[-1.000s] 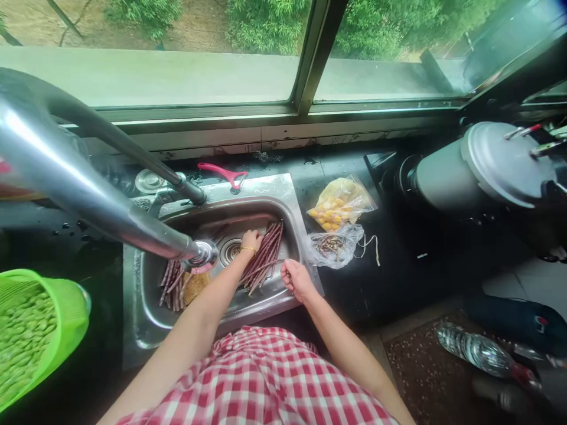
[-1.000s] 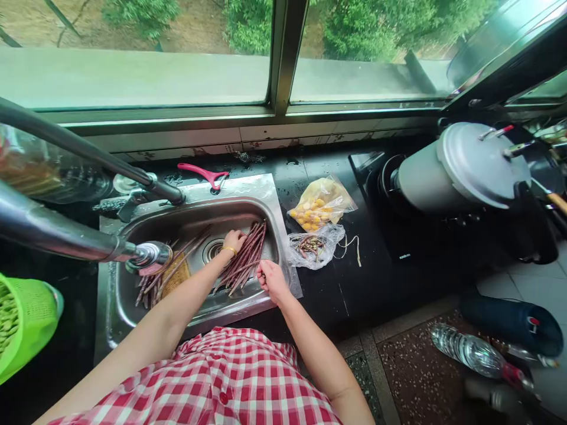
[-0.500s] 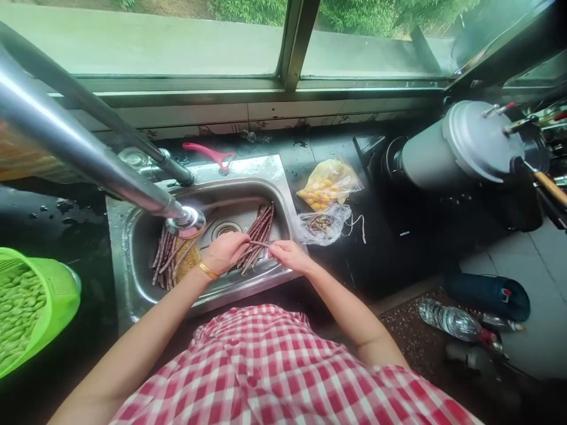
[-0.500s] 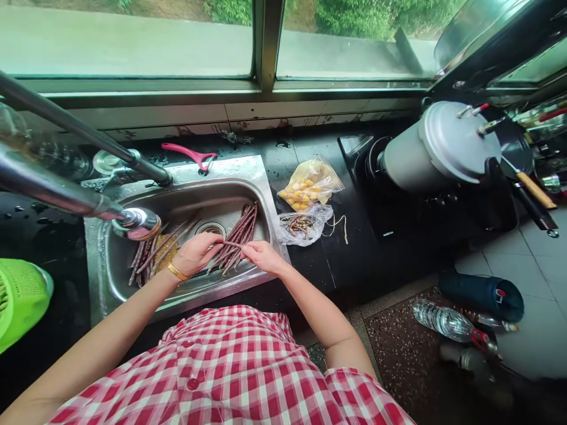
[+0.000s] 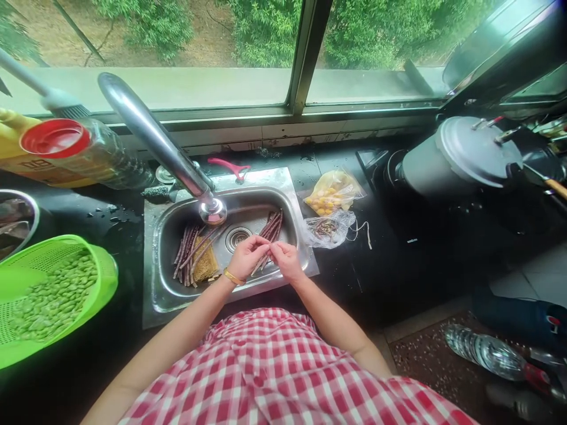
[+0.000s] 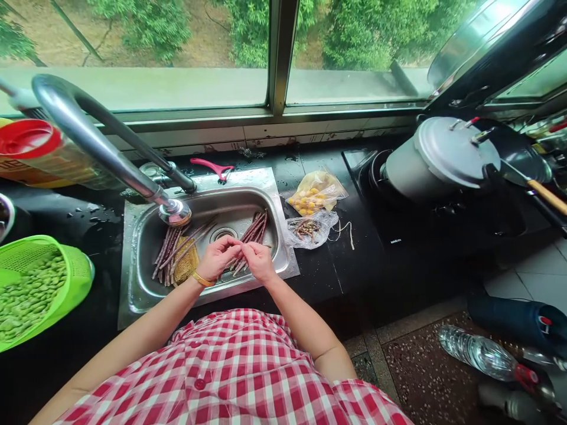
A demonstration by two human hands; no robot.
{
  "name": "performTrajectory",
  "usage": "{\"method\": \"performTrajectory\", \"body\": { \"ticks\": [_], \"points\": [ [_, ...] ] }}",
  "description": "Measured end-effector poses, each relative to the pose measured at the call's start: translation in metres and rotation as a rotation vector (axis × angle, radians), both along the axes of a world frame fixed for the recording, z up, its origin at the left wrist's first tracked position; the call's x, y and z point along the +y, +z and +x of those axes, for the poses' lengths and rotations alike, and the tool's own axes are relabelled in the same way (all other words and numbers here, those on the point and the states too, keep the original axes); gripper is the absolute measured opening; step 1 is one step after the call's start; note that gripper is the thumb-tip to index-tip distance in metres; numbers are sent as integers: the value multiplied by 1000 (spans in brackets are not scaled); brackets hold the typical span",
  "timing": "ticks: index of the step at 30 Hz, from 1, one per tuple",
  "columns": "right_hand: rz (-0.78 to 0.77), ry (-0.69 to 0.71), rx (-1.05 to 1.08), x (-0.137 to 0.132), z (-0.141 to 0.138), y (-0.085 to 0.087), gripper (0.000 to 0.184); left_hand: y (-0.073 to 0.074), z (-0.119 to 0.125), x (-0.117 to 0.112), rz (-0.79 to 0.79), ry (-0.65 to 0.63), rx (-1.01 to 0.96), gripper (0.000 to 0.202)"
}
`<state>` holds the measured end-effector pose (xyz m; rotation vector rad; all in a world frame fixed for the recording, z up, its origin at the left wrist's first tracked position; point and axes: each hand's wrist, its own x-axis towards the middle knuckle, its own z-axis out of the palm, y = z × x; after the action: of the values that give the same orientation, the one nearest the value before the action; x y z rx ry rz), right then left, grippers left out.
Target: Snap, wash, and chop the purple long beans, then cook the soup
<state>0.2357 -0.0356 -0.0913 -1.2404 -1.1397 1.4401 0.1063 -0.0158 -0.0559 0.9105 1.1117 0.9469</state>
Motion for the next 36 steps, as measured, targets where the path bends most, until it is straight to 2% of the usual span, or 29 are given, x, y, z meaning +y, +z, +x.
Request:
{"method": "performTrajectory", "body": {
  "ticks": [5, 6, 8, 12, 15, 17, 19, 22, 24, 28, 32, 34, 36],
  "points": [
    [271, -230, -70, 7, -28, 5, 36, -4, 8, 0, -76, 199, -120, 8],
    [278, -253, -63, 9, -32, 6, 35, -3, 8, 2, -77, 241, -143, 8],
    [191, -238, 7, 13, -38, 6, 33, 1, 5, 9, -71, 336, -192, 9],
    [-157, -91, 290, 15, -28, -4, 23, 16, -26, 35, -152, 488, -330, 7],
    [-276, -19, 438, 12, -10, -17, 17, 21, -56, 52, -219, 533, -422, 6],
    [-328, 61, 435, 7, -3, -23, 18, 20, -71, 57, -238, 569, -482, 10],
    [-402, 215, 343, -1, -5, -25, 21, 17, -79, 59, -250, 613, -529, 14],
    [-550, 472, 221, -13, -16, -21, 40, 12, -82, 59, -264, 651, -550, 17],
    [-600, 533, 240, -19, -23, -16, 44, 9, -81, 58, -254, 656, -543, 16],
    [-565, 511, 294, -23, -28, -9, 36, 2, -80, 54, -209, 675, -524, 11],
    [-568, 531, 223, -24, -29, -10, 30, -8, -82, 53, -190, 629, -480, 7],
    [-530, 504, 176, -26, -30, -13, 28, -12, -84, 50, -118, 647, -291, 8],
    [-463, 435, 85, -25, -30, -17, 26, -16, -85, 42, 100, 640, 84, 14]
  ]
}}
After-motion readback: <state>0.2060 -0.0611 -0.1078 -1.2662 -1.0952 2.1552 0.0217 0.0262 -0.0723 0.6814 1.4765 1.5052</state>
